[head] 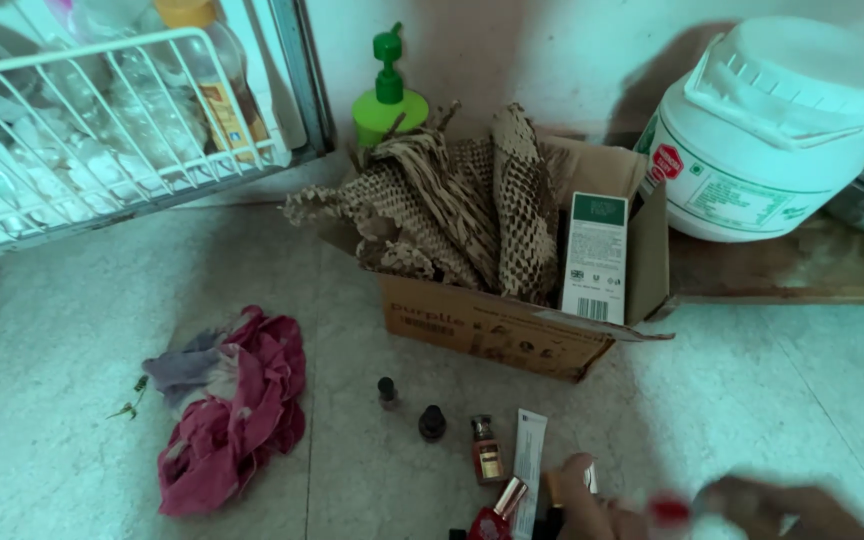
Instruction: The recorder is organizing several bottles of nail polish and a small garment on the floor near a mini-fridge.
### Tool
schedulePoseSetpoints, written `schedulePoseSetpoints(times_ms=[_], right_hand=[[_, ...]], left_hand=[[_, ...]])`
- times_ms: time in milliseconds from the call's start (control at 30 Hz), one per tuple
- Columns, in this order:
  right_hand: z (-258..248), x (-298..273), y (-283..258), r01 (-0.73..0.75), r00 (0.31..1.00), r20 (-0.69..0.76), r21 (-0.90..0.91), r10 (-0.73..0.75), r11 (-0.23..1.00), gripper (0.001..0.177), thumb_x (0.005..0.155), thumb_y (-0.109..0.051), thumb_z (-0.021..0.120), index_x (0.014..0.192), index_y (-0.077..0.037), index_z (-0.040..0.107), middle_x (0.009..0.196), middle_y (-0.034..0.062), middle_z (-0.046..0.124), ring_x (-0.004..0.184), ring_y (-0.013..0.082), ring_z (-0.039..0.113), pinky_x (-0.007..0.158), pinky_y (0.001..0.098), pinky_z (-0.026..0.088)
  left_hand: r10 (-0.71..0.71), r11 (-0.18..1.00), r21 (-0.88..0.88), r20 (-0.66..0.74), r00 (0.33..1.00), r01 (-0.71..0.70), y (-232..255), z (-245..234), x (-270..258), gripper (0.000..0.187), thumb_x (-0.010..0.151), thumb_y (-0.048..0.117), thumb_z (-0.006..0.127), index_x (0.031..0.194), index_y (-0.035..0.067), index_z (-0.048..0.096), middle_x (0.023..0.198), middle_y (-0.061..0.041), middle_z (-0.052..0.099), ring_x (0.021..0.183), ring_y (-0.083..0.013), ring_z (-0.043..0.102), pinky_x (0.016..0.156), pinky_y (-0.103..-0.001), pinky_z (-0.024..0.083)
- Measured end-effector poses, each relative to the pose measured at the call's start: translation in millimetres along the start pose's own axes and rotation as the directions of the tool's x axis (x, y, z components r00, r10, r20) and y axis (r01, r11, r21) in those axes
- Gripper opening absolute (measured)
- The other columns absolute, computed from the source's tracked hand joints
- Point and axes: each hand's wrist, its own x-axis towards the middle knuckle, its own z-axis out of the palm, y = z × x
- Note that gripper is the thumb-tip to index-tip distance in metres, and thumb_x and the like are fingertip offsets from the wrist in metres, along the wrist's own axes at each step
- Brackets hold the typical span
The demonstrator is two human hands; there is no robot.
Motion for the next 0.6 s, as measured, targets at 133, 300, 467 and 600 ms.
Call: schedulePoseSetpoints(times_ms=[133,300,467,600], right_hand=[[-70,-2,-46,-0.300,0.952,-0.160,-0.321,0.261,0.898,0.043,0.084,-0.052,0.071,0.121,-0.030,0.077,0.088,-0.0047,0.077,0.081,0.0152,0.072,0.078,0.0311,0.063],[-67,-3,-31,-0.329,0.944,-0.175,-0.441,0.279,0.835,0.037,0.098,-0.053,0.057,0.120,-0.035,0.080,0.088,-0.0009,0.075,0.075,0.0164,0.071,0.074,0.0319,0.065],[-69,12,-2,-0.457,0.888,-0.174,-0.422,0.425,0.783,0.044,0.095,-0.055,0.055,0.127,-0.030,0.070,0.111,-0.0002,0.084,0.080,0.0168,0.074,0.080,0.0342,0.064],[-81,13,-12,-0.492,0.863,-0.180,-0.511,0.471,0.705,0.058,0.094,-0.061,0.061,0.139,-0.024,0.062,0.113,0.0020,0.084,0.079,0.0160,0.077,0.076,0.0289,0.064]], left_hand=[[0.179,0.983,0.041,-0.087,0.980,-0.176,42,-28,61,0.029,0.078,0.014,0.072,0.103,0.004,0.062,0.093,-0.019,0.068,0.085,-0.0384,0.071,0.075,-0.049,0.054],[0.349,0.937,0.089,-0.172,0.921,-0.339,149,-213,71,0.033,0.072,0.012,0.077,0.102,0.003,0.065,0.094,-0.021,0.069,0.083,-0.0404,0.071,0.072,-0.050,0.055],[-0.159,0.939,0.325,0.129,0.979,0.110,170,-256,92,0.055,0.084,0.033,0.074,0.125,0.002,0.053,0.109,-0.024,0.066,0.090,-0.0411,0.072,0.077,-0.049,0.060],[-0.287,0.897,0.386,0.145,0.947,0.213,187,-256,92,0.058,0.087,0.043,0.072,0.124,0.003,0.053,0.111,-0.023,0.069,0.096,-0.0409,0.071,0.082,-0.050,0.059]])
